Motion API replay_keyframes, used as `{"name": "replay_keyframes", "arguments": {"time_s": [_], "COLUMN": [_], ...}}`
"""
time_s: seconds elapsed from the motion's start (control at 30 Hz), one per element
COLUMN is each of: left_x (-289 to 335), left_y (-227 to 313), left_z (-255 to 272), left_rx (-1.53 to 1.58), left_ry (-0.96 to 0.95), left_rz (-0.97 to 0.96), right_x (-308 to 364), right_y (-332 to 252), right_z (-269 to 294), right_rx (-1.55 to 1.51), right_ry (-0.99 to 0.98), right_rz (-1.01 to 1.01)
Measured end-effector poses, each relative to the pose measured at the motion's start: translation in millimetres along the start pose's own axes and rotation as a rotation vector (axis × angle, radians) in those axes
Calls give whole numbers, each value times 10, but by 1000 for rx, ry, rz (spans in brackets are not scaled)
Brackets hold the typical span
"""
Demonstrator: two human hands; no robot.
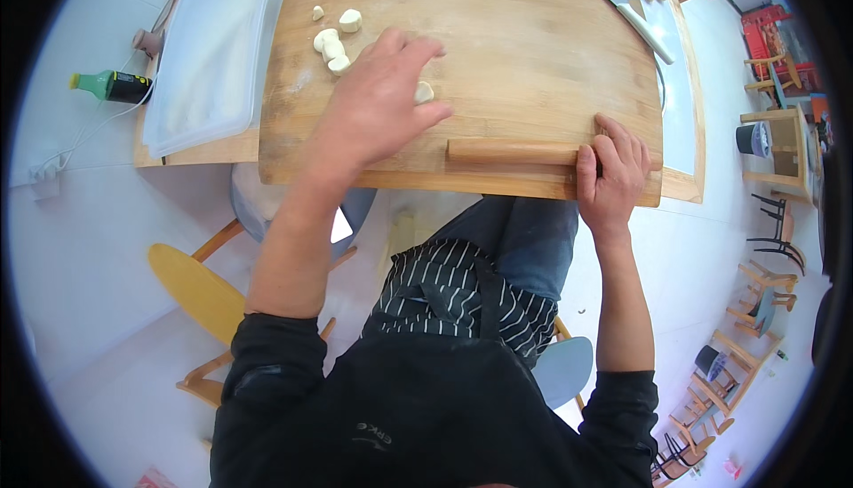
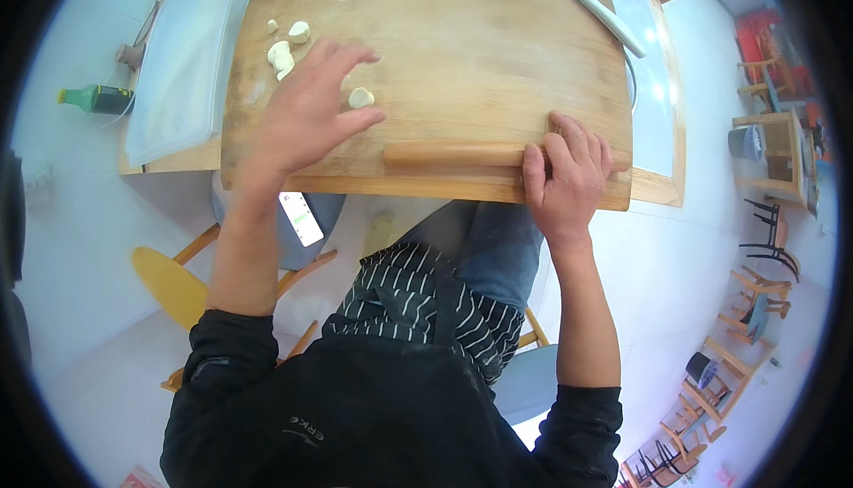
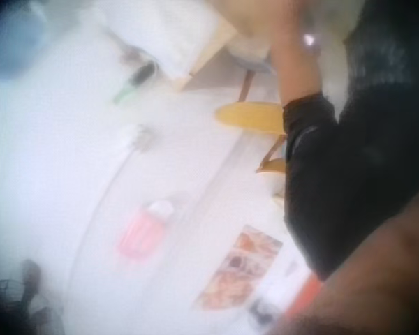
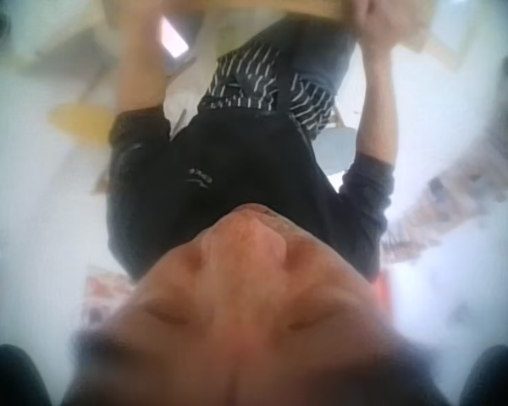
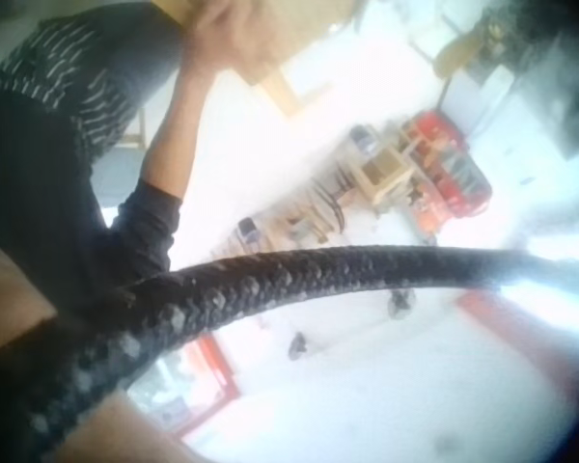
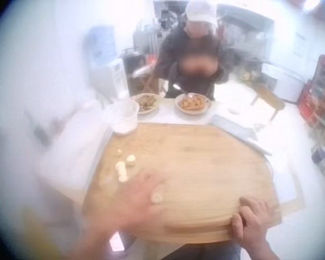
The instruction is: The person rolls small dough pieces into flat discs using a rolling pin on a wooden board, then places them into a container. The person also rolls a long dough log and cuts it into small pieces with a knife.
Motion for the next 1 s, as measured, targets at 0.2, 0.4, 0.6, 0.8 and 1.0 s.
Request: {"name": "replay_keyframes", "arguments": {"time_s": [0.2,0.4,0.6,0.8,1.0], "left_x": [-189,-899,-972,-667,-657], "left_y": [-199,-69,-33,-69,34], "left_z": [-279,-374,-507,-410,-188], "left_rx": [-53,-96,-129,-139,8], "left_ry": [-87,-47,0,-154,-351], "left_rz": [-189,-242,-284,-254,-27], "right_x": [-26,-180,-211,-196,-181], "right_y": [0,217,480,444,416], "right_z": [-25,-22,12,35,97], "right_rx": [12,44,79,21,25], "right_ry": [-22,-66,-33,-6,7], "right_rz": [32,45,-6,27,8]}}
Point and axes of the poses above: each hand's wrist, its own x-axis away from the middle knuckle, its own z-axis out of the back of the hand, y = z × x, the point moved 7 cm from there along -x, towards the middle knuckle, and after that the axes turned 12 degrees about -y, right-handed, at the moved point
